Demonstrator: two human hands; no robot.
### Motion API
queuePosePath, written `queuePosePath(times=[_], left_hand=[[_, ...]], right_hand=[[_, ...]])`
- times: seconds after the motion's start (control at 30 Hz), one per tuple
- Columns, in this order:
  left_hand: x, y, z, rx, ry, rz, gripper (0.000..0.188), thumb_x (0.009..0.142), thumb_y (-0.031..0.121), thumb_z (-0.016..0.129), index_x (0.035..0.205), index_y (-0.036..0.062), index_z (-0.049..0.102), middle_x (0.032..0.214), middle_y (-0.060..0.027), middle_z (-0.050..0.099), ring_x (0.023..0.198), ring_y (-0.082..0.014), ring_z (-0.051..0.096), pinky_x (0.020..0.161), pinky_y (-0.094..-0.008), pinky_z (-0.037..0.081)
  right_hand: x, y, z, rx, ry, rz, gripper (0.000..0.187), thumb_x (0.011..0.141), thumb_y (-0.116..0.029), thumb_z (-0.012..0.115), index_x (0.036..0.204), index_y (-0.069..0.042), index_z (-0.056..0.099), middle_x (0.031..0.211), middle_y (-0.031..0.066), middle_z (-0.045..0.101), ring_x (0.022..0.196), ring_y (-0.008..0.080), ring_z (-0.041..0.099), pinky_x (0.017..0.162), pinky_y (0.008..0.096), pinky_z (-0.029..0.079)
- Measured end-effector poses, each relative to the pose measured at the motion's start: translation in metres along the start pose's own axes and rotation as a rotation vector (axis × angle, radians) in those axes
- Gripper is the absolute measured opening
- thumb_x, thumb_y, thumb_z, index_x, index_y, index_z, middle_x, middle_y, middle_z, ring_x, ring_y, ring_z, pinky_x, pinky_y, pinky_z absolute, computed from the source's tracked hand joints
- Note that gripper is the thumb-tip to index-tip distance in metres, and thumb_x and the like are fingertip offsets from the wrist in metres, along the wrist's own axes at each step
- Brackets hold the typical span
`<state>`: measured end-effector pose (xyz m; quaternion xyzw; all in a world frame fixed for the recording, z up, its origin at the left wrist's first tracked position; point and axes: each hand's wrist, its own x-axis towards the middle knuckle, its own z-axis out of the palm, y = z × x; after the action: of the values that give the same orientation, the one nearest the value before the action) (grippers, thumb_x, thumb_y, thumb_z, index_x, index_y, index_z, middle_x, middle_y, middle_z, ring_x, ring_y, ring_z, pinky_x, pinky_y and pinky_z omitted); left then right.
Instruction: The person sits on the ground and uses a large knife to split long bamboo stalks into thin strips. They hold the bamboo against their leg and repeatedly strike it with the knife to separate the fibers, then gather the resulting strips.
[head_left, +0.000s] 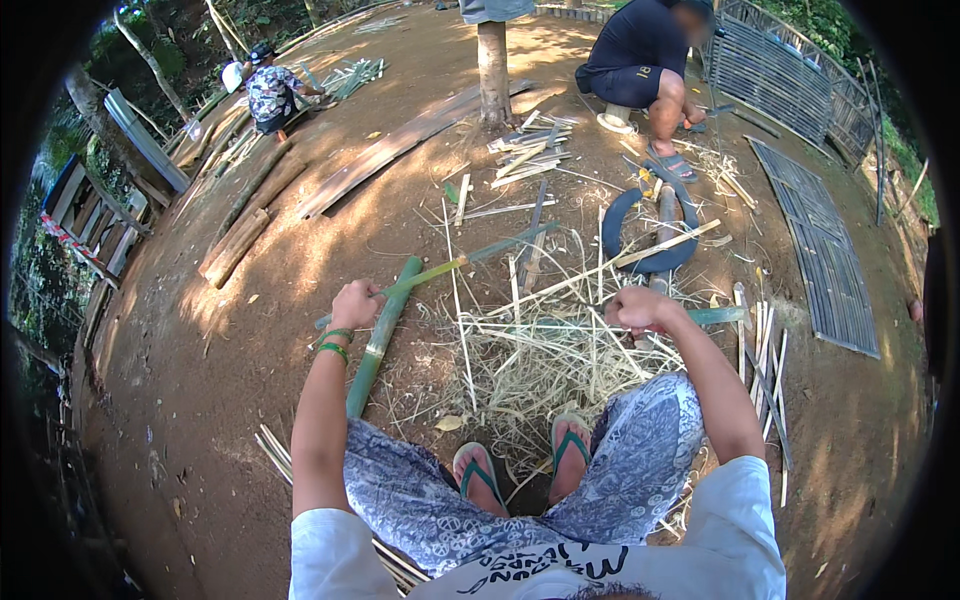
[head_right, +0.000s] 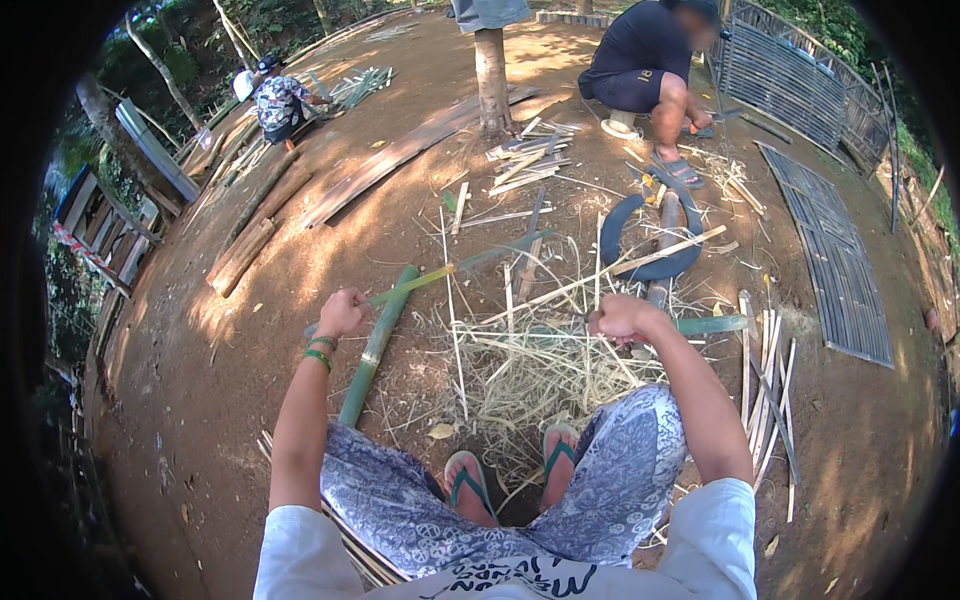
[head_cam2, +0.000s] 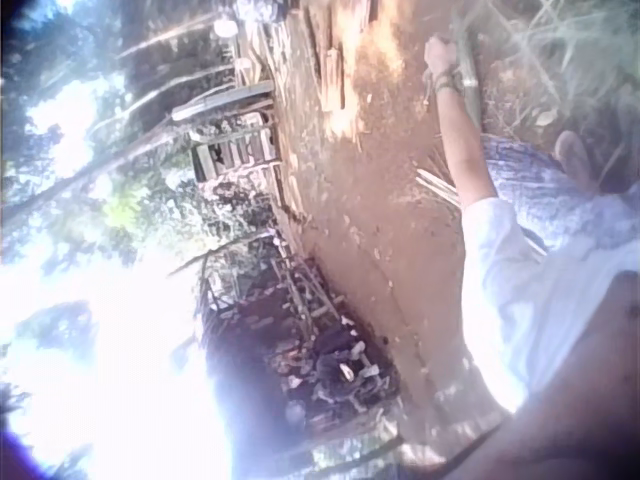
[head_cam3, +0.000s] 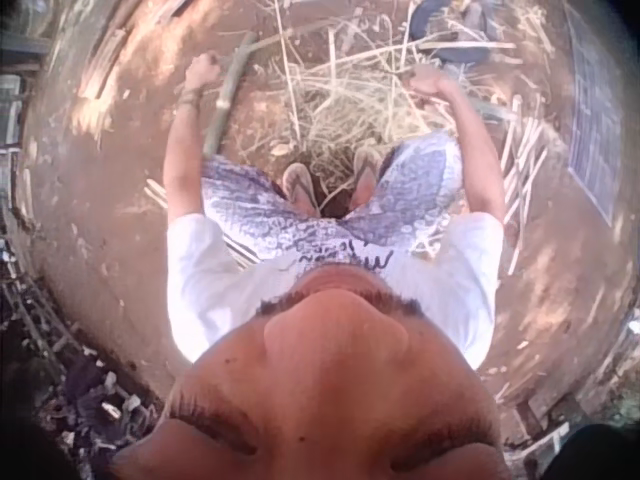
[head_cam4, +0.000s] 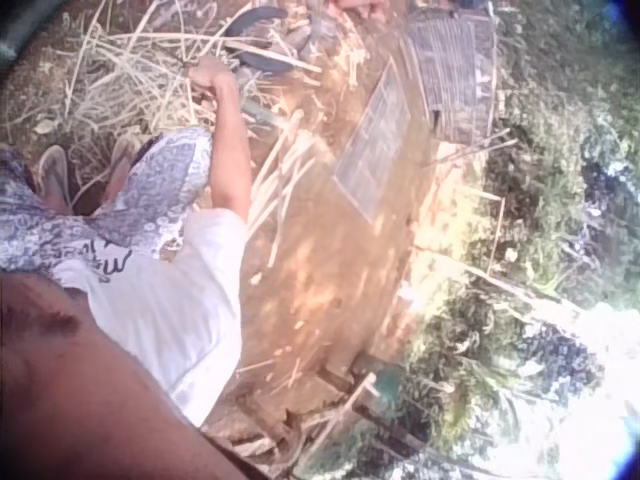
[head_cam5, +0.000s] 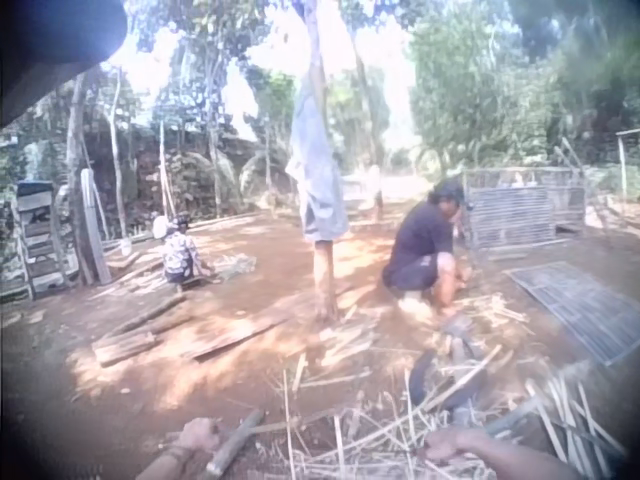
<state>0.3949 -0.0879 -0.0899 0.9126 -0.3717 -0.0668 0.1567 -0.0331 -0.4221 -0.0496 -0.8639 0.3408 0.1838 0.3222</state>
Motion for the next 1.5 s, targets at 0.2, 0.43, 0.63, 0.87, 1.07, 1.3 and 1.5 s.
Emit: queuePosePath(times=[0.2, 0.43, 0.63, 0.87, 1.07, 1.3, 1.5], left_hand=[[-0.052, 0.032, 0.013, -0.616, 0.054, -0.09, 0.018, 0.088, 0.015, 0.067, 0.091, -0.0022, 0.067, 0.07, -0.0077, 0.07, 0.06, -0.013, 0.067, 0.055, -0.03, 0.054], [-0.143, 0.122, 0.047, -1.202, 0.035, -0.238, 0.021, 0.098, 0.021, 0.061, 0.105, 0.0014, 0.059, 0.079, -0.0049, 0.065, 0.062, -0.0114, 0.062, 0.054, -0.0251, 0.052], [-0.209, 0.174, 0.09, -1.378, 0.165, -0.198, 0.012, 0.101, 0.014, 0.054, 0.105, 0.0018, 0.053, 0.08, -0.0044, 0.062, 0.055, -0.0085, 0.055, 0.051, -0.0219, 0.046], [-0.283, 0.213, 0.103, -1.482, 0.2, -0.195, 0.013, 0.102, 0.013, 0.054, 0.106, 0.0017, 0.051, 0.081, -0.0043, 0.063, 0.055, -0.008, 0.055, 0.05, -0.021, 0.046], [-0.307, 0.23, 0.105, -1.498, 0.131, -0.21, 0.013, 0.102, 0.013, 0.055, 0.108, 0.0014, 0.052, 0.085, -0.0056, 0.066, 0.059, -0.008, 0.058, 0.053, -0.0207, 0.047], [-0.309, 0.235, 0.104, -1.441, 0.141, -0.206, 0.014, 0.102, 0.012, 0.055, 0.108, 0.0003, 0.052, 0.085, -0.0062, 0.068, 0.059, -0.0071, 0.059, 0.053, -0.0198, 0.046], [-0.311, 0.231, 0.103, -1.441, 0.149, -0.201, 0.012, 0.102, 0.012, 0.055, 0.106, 0.0007, 0.051, 0.086, -0.0064, 0.068, 0.059, -0.0068, 0.059, 0.053, -0.0197, 0.046]], right_hand=[[-0.02, -0.041, 0.003, 0.414, 0.231, -0.181, 0.034, 0.09, -0.032, 0.068, 0.091, 0.002, 0.065, 0.072, 0.0071, 0.062, 0.057, 0.016, 0.055, 0.051, 0.0321, 0.043], [-0.013, -0.067, 0.008, 0.284, 0.536, -0.345, 0.052, 0.087, -0.052, 0.068, 0.081, -0.001, 0.056, 0.079, 0.014, 0.063, 0.073, 0.0221, 0.06, 0.07, 0.0409, 0.048], [-0.01, -0.078, 0.014, 0.502, 0.599, -0.479, 0.042, 0.085, -0.036, 0.078, 0.087, -0.002, 0.053, 0.074, 0.0074, 0.056, 0.068, 0.0179, 0.06, 0.062, 0.0354, 0.049], [-0.023, -0.112, 0.013, 0.874, 0.474, -0.578, 0.039, 0.087, -0.026, 0.077, 0.102, -0.001, 0.05, 0.072, 0.0026, 0.058, 0.049, 0.0095, 0.058, 0.043, 0.0253, 0.048], [-0.006, -0.119, 0.016, 1.089, 0.418, -0.646, 0.038, 0.086, -0.014, 0.077, 0.105, 0.0, 0.047, 0.087, 0.0096, 0.068, 0.048, 0.0115, 0.056, 0.042, 0.0258, 0.046], [0.002, -0.122, 0.023, 1.098, 0.363, -0.608, 0.035, 0.086, -0.006, 0.074, 0.108, 0.0, 0.047, 0.092, 0.0109, 0.068, 0.05, 0.0109, 0.057, 0.042, 0.025, 0.046], [-0.002, -0.128, 0.023, 1.085, 0.347, -0.625, 0.037, 0.086, -0.005, 0.074, 0.11, 0.001, 0.047, 0.094, 0.0101, 0.066, 0.05, 0.0106, 0.056, 0.042, 0.0245, 0.046]])
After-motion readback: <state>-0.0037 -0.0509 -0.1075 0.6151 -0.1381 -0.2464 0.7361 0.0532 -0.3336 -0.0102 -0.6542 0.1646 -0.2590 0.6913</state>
